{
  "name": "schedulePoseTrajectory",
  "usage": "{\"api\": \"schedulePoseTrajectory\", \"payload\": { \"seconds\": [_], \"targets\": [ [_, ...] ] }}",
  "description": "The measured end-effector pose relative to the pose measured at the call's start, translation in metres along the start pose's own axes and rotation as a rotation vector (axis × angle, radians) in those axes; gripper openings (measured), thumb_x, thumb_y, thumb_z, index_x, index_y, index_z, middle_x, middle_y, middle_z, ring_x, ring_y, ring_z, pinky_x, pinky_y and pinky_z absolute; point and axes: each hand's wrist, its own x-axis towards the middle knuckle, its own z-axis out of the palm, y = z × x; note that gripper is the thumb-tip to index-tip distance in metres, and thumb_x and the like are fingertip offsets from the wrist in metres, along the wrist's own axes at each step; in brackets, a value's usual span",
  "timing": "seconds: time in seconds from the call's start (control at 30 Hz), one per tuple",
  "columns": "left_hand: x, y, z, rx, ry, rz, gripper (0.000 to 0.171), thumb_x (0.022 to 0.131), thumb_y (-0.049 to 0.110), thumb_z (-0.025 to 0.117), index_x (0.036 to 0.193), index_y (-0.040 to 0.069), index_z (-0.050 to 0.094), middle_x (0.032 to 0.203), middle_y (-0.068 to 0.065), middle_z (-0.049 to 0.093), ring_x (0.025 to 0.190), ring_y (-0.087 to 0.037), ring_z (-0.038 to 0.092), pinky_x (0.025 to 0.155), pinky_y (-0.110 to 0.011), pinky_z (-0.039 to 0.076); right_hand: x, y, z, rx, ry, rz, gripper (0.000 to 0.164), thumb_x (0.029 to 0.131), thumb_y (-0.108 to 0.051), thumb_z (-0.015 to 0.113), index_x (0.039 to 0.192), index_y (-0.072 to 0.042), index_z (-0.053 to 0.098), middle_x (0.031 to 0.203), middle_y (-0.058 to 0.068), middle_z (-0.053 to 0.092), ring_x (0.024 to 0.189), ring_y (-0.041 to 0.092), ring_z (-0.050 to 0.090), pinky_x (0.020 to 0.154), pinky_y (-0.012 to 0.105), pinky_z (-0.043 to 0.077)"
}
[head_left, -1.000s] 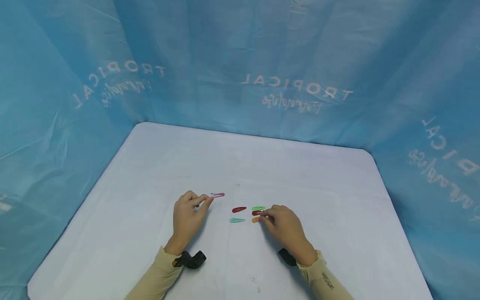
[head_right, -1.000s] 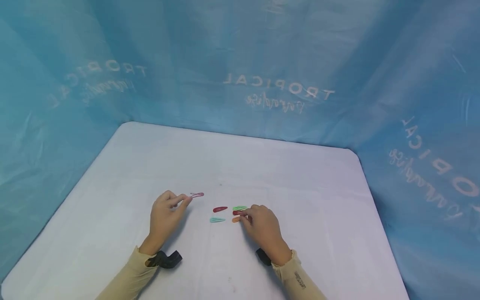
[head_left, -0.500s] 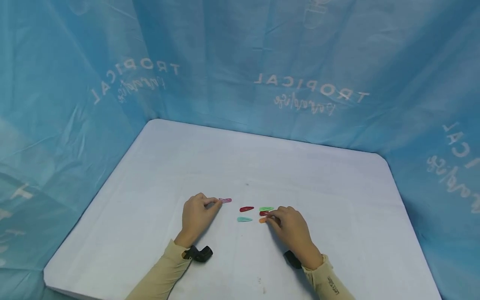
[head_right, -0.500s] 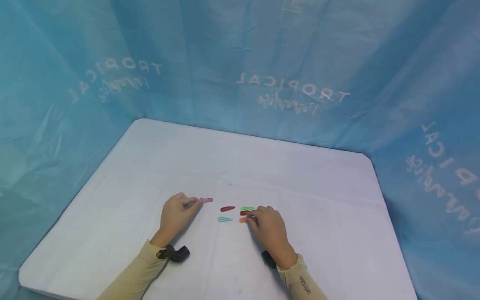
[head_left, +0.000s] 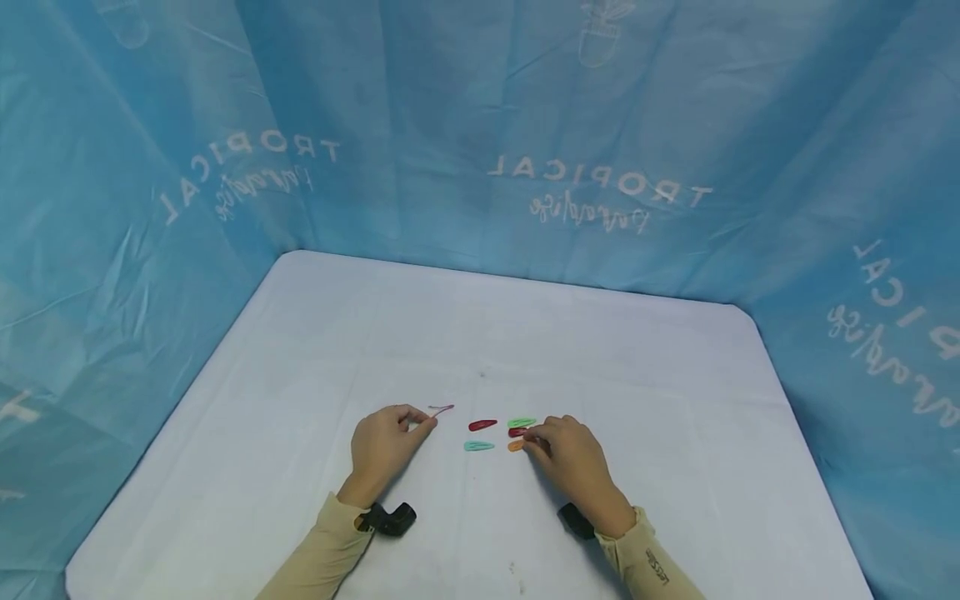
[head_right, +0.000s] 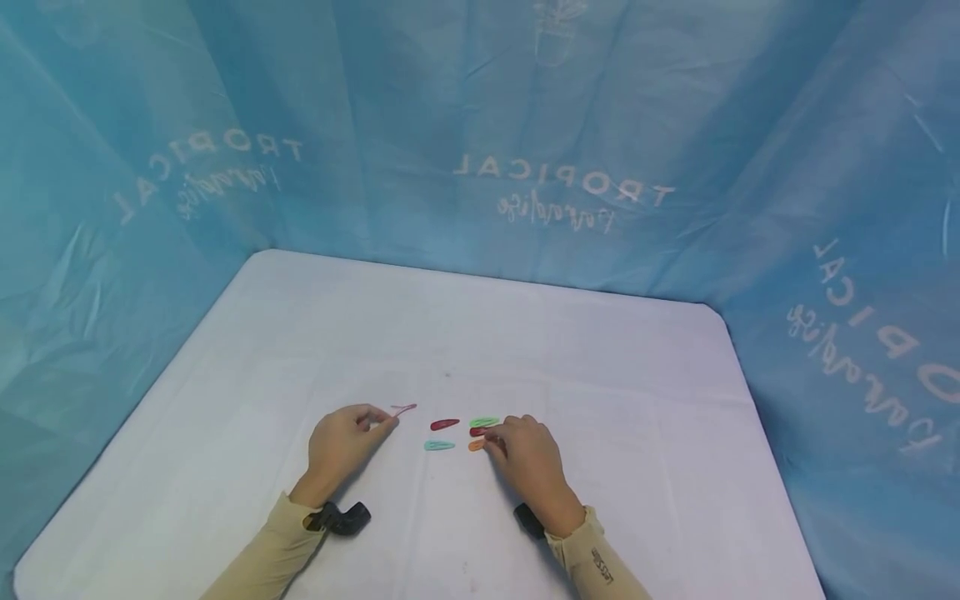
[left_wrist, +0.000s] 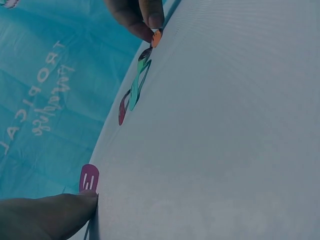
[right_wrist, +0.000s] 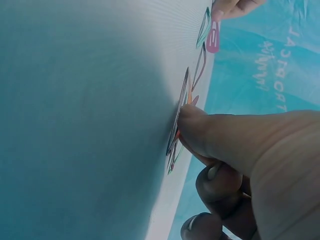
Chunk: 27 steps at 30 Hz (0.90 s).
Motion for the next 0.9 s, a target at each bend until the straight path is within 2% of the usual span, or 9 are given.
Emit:
{"api": "schedulePoseTrajectory", "payload": {
  "seconds": [0.07,0.3,0.47,0.6,0.73,0.8,0.9],
  "targets": [
    [-0.002,0.0,-0.001,-0.004,-0.004,-0.004,0.021,0.082,0.039,0.083,0.08,0.02,0.077,0.055,0.01,0.038,0.05,-0.007,0.032,0.049,-0.024,0.021,-0.002,0.0,0.001,0.001,-0.003,0.001,0.009,0.079,-0.022,0.087,0.083,-0.019,0.078,0.063,-0.015,0.047,0.063,0.007,0.039,0.059,0.023,0.036],
    [-0.005,-0.004,0.0,0.009,-0.007,-0.002,0.022,0.08,0.042,0.084,0.081,0.021,0.077,0.056,0.01,0.039,0.051,-0.006,0.032,0.049,-0.024,0.021,-0.005,0.001,0.006,0.005,-0.005,0.001,0.01,0.079,-0.022,0.087,0.084,-0.019,0.079,0.065,-0.015,0.051,0.062,0.006,0.039,0.06,0.024,0.036],
    [-0.003,-0.002,-0.002,-0.014,0.039,0.034,0.024,0.082,0.044,0.082,0.085,0.021,0.079,0.053,0.011,0.038,0.048,-0.005,0.029,0.046,-0.024,0.021,-0.005,0.001,0.004,-0.025,-0.014,0.022,0.015,0.078,-0.025,0.087,0.075,-0.024,0.072,0.061,-0.017,0.045,0.061,0.006,0.037,0.063,0.028,0.029],
    [0.0,0.007,-0.005,-0.047,0.108,0.106,0.02,0.089,0.039,0.078,0.088,0.019,0.08,0.052,0.013,0.035,0.047,-0.003,0.024,0.045,-0.022,0.021,-0.003,0.0,0.001,-0.034,-0.017,0.027,0.017,0.08,-0.027,0.086,0.074,-0.024,0.07,0.061,-0.017,0.042,0.061,0.006,0.037,0.065,0.03,0.026],
    [-0.002,0.025,-0.01,-0.087,0.133,0.194,0.012,0.088,0.031,0.079,0.086,0.019,0.079,0.053,0.014,0.037,0.048,0.0,0.021,0.048,-0.022,0.024,0.0,-0.003,-0.005,-0.028,0.002,-0.005,0.016,0.081,-0.028,0.085,0.077,-0.024,0.07,0.061,-0.017,0.04,0.06,0.006,0.036,0.065,0.029,0.026],
    [-0.004,0.036,-0.013,-0.098,0.113,0.247,0.014,0.086,0.03,0.081,0.079,0.019,0.076,0.055,0.015,0.048,0.048,0.002,0.024,0.052,-0.024,0.03,0.003,-0.005,-0.009,-0.024,0.013,-0.032,0.013,0.081,-0.029,0.085,0.08,-0.025,0.072,0.062,-0.018,0.041,0.061,0.005,0.037,0.066,0.029,0.027],
    [-0.006,0.052,-0.014,-0.116,0.033,0.322,0.012,0.086,0.032,0.081,0.081,0.022,0.077,0.056,0.016,0.052,0.048,0.004,0.029,0.063,-0.029,0.039,0.006,-0.009,-0.016,-0.006,0.024,-0.068,0.011,0.083,-0.031,0.084,0.085,-0.027,0.074,0.064,-0.019,0.044,0.062,0.003,0.038,0.068,0.029,0.028]
  ]
}}
